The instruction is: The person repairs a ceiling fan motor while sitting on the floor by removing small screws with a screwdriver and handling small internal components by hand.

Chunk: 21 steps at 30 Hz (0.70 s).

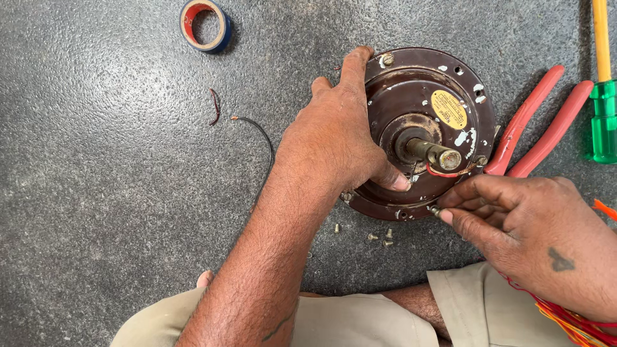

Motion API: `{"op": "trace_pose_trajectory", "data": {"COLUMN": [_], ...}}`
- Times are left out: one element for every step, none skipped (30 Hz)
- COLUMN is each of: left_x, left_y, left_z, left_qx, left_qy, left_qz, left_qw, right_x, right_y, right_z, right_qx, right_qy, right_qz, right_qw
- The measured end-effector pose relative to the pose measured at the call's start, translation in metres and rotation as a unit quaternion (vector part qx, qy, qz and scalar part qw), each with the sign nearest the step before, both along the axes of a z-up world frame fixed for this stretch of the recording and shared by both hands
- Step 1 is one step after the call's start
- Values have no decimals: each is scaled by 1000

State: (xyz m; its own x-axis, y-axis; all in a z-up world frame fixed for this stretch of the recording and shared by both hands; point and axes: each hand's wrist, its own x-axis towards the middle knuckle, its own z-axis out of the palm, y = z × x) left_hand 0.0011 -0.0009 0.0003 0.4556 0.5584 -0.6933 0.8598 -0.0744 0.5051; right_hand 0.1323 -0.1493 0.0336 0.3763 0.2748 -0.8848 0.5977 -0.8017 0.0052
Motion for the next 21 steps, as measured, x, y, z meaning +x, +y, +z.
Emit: {"op": "trace_pose_trajectory", "data": {"left_x": [0,0,0,0,-1,-2,-2,-1,-1,-1,-1,-1,-1,-1,-2,-2,-3,-4,-4,-3,-3], "left_y": [0,1,1,2,2,3,3,3,3,3,3,4,4,4,3,3,3,3,2,1,1], "left_z": [1,2,3,4,5,6,7,8,9,10,11,11,11,11,10,9,8,7,6,5,5], "left_qx": [0,-10,-19,-19,-23,-25,-25,-27,-29,-29,-32,-35,-34,-30,-27,-26,-16,-7,-8,-10,-12], "left_qy": [0,-2,-4,-5,-11,-16,-15,-4,7,6,8,9,9,9,9,9,-3,-17,-17,-10,-2], "left_qz": [0,0,-1,-1,5,12,12,1,-10,-10,-12,-15,-15,-16,-16,-17,-8,0,-1,-2,-3], "left_qw": [1000,1000,1000,1000,1000,999,1000,1000,1000,1000,999,999,999,999,999,999,1000,1000,1000,1000,1000], "right_x": [-1,-2,-2,-3,-3,-3,-3,-2,-2,0,1,2,2,3,3,4,5,6,7,8,8], "right_y": [2,4,5,5,5,4,2,0,-2,-3,-5,-6,-8,-9,-10,-11,-13,-15,-17,-20,-23], "right_z": [1,2,3,4,4,3,2,1,0,-2,-3,-3,-4,-5,-6,-6,-8,-8,-9,-9,-9], "right_qx": [-17,-25,-34,-43,-48,-52,-4,20,43,38,36,34,48,55,62,66,68,69,102,119,136], "right_qy": [12,18,24,14,10,6,4,4,4,-1,-4,-7,-6,-5,-4,-1,1,2,9,10,11], "right_qz": [-8,-12,-16,5,15,26,-2,-15,-27,-19,-15,-11,-9,-8,-7,-1,1,4,24,34,44], "right_qw": [1000,999,999,999,999,998,1000,1000,999,999,999,999,999,998,998,998,998,998,994,992,990]}}
